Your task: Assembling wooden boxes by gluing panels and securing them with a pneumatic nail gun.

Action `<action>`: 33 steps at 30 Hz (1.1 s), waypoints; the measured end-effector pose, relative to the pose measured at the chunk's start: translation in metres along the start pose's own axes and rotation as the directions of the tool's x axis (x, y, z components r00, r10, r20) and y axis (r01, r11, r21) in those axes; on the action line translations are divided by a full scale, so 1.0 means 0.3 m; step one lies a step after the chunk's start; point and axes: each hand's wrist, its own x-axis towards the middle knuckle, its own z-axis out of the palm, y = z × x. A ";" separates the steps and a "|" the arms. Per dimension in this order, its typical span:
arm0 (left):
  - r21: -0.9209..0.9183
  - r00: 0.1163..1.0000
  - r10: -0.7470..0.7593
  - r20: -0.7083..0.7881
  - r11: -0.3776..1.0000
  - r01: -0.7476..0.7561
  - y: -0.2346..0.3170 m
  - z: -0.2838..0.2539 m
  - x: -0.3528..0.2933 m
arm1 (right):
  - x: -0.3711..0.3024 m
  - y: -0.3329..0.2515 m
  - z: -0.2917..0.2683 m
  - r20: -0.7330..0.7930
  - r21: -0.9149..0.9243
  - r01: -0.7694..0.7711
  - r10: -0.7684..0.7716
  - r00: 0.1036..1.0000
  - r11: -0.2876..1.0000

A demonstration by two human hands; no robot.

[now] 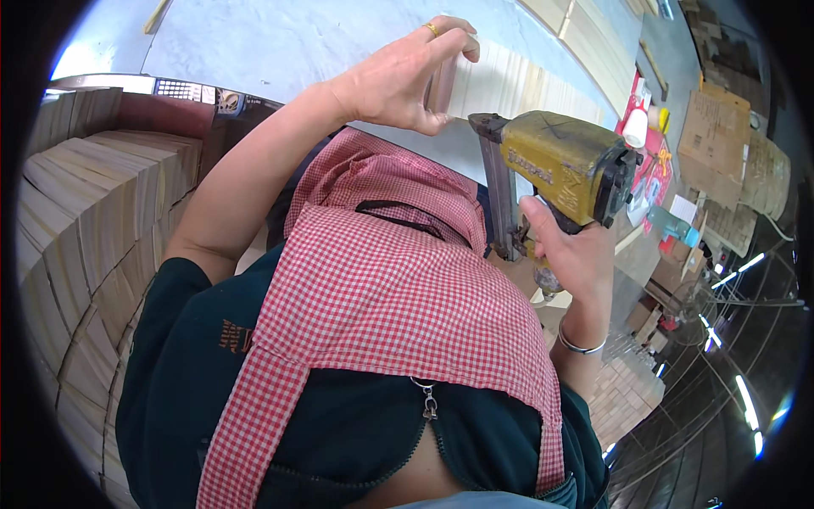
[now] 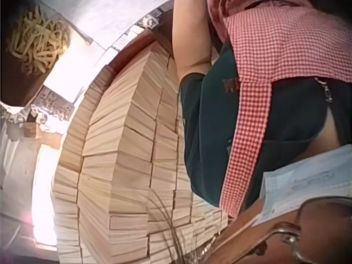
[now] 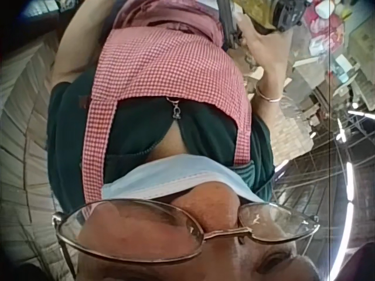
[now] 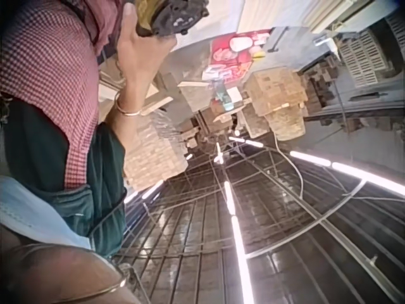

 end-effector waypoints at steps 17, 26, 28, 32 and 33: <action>0.008 0.998 -0.055 0.033 0.998 0.055 -0.011 0.010 -0.004 | 0.041 -0.045 -0.002 0.022 -0.141 -0.006 0.009 1.000 0.990; 0.090 0.955 -0.202 -0.219 0.970 0.226 0.127 -0.109 -0.239 | 0.021 0.030 0.005 -0.032 -0.099 0.356 -0.360 0.932 0.929; 0.176 0.886 -0.327 -0.328 0.901 0.397 0.205 -0.109 -0.363 | 0.003 0.005 -0.008 -0.033 -0.046 0.219 -0.220 0.975 0.975; 0.052 0.813 -0.501 -0.296 0.842 0.537 0.262 -0.052 -0.411 | -0.010 0.021 -0.022 -0.033 0.013 0.053 -0.053 0.998 0.999; -0.229 0.823 -0.524 -0.219 0.848 0.478 0.251 -0.027 -0.388 | -0.009 0.048 -0.030 -0.057 -0.015 0.038 -0.039 0.998 0.999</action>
